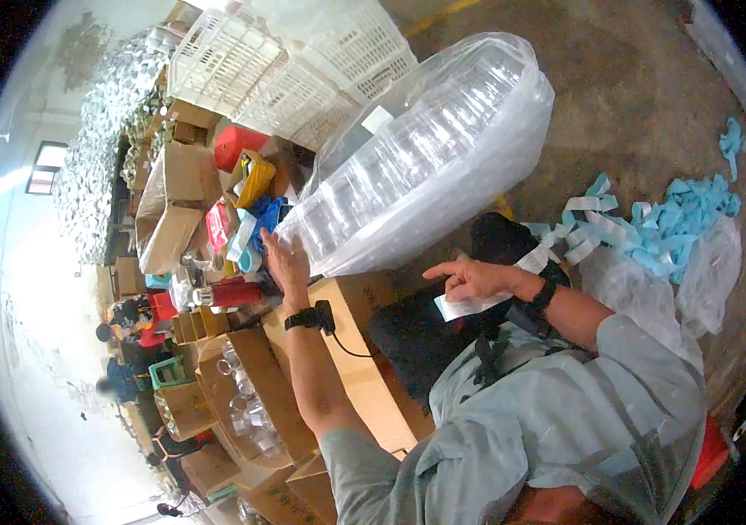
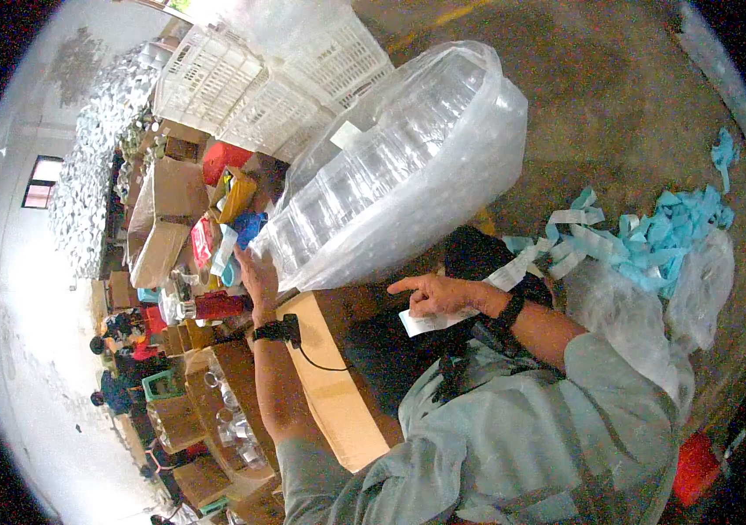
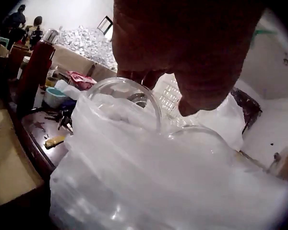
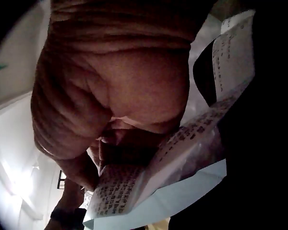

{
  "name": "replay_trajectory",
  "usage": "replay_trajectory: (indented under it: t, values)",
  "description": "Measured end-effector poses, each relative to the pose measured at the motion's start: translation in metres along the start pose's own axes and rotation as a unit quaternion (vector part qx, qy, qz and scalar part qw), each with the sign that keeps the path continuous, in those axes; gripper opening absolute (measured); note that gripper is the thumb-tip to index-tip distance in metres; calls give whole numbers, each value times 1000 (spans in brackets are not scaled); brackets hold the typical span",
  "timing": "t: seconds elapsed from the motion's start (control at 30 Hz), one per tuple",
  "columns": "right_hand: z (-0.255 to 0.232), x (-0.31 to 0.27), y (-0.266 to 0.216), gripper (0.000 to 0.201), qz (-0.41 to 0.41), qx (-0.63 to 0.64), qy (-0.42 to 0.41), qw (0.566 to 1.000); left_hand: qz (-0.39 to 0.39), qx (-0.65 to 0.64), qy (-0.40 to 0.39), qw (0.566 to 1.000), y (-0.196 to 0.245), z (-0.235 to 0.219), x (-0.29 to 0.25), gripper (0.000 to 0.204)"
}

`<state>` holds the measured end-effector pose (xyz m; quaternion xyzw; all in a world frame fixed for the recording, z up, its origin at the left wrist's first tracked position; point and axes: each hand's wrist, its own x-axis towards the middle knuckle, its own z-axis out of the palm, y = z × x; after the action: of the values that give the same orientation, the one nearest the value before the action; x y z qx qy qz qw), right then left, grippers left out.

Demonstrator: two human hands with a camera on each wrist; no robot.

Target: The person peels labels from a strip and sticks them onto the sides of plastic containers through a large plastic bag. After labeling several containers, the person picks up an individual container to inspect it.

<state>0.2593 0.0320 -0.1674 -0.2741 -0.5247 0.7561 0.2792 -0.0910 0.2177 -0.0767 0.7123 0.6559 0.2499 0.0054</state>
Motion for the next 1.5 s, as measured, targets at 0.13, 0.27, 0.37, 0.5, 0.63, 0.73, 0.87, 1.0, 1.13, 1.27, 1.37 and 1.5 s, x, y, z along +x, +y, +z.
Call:
replay_trajectory:
  t: [0.13, 0.27, 0.37, 0.5, 0.63, 0.73, 0.87, 1.0, 1.13, 1.27, 1.37, 1.5]
  values:
    - [5, -3, -12, 69, 15, -16, 7, 1000, 30, -76, 59, 995, -4, 6, -10, 68]
    - [5, 3, -29, 65, -34, -99, 16, 994, 38, -131, 92, 986, 62, -20, -66, 51]
    - [11, 13, -38, 63, -49, -128, 35, 990, -24, -395, -34, 918, 103, -10, -144, 44]
    - [26, 21, -73, 62, -11, -160, 1, 987, -122, -503, -182, 836, 141, -17, -204, 50]
    - [29, 31, -68, 63, -1, -165, -34, 986, -219, -540, -182, 792, 136, -25, -228, 54]
    - [29, 33, -60, 65, 0, -170, -71, 983, -228, -550, -169, 786, 119, -45, -230, 56]
    - [28, 27, -60, 66, 15, -185, -38, 982, -183, -474, -122, 853, 84, -33, -239, 49]
    - [29, 28, -50, 66, 9, -165, -28, 986, -118, -354, -51, 926, 105, -23, -246, 37]
    - [35, 30, -49, 64, 8, -162, -44, 986, -170, -430, -186, 867, 142, -22, -253, 44]
    - [35, 26, -48, 63, -40, -153, -47, 986, -200, -500, -201, 818, 157, -19, -251, 39]
    - [32, 25, -49, 65, -22, -160, -43, 986, -192, -532, -211, 797, 152, -16, -250, 36]
    - [27, 20, -50, 65, 2, -151, -36, 988, -257, -584, -227, 736, 141, -12, -249, 35]
